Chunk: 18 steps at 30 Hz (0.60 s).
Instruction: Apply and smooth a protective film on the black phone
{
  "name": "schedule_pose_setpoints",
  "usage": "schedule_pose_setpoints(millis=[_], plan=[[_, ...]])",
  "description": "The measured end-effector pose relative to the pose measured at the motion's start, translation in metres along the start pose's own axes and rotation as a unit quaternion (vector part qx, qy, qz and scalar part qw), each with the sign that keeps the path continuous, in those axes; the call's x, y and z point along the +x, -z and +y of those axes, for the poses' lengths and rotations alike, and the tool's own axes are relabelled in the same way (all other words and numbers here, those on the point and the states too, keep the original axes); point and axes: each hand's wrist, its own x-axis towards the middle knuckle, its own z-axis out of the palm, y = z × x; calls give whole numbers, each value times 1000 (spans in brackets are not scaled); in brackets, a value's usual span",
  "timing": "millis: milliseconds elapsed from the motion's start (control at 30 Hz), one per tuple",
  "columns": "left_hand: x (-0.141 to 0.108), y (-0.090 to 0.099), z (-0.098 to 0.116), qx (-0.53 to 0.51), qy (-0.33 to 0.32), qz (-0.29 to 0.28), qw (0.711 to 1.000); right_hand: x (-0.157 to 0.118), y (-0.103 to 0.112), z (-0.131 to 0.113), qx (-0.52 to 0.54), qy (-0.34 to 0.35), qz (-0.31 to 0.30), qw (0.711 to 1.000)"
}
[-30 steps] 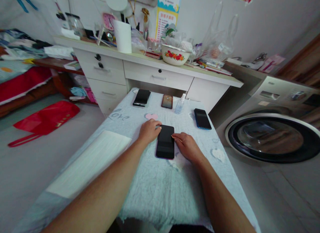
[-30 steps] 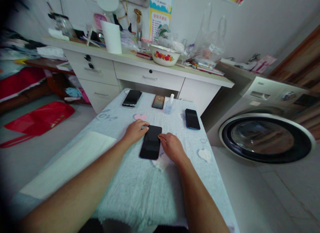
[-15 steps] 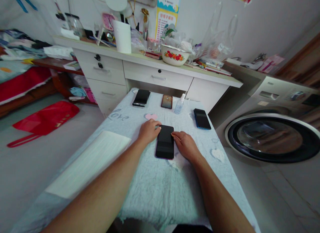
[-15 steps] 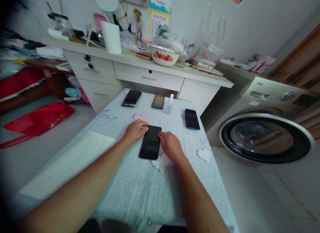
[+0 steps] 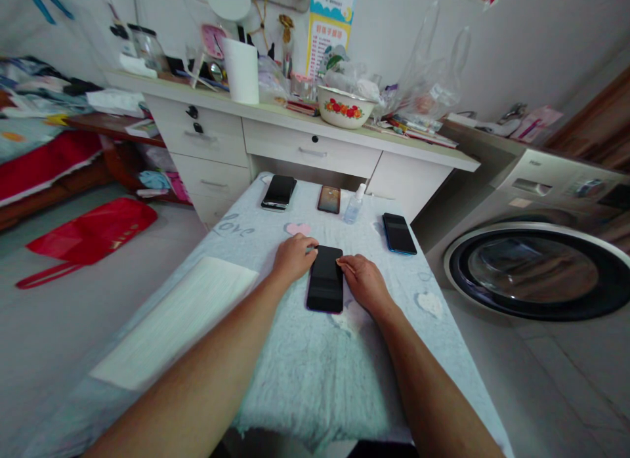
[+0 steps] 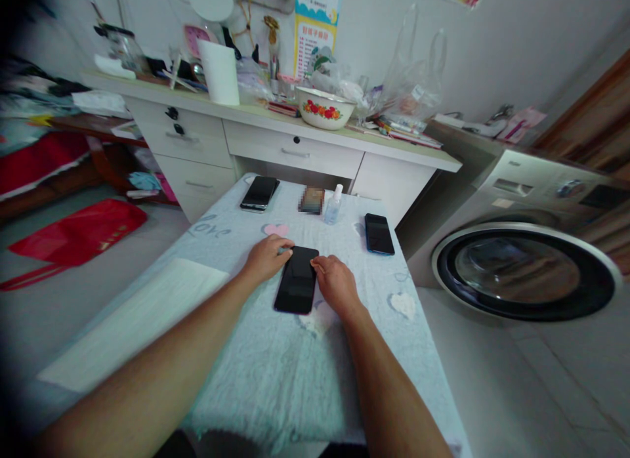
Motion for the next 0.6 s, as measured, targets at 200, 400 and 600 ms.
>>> schedule_pose_setpoints(millis=[200,400,600], plan=[[1,0,0,5,3,-1,1000,3,-3,1,-14,-1,5,1000],[0,1,1,4,5,-3,1000,3,-2,-2,-33,-8,-10,999],[0,0,0,3,4,0,1000,0,1,-7,-36,10,-20,999]])
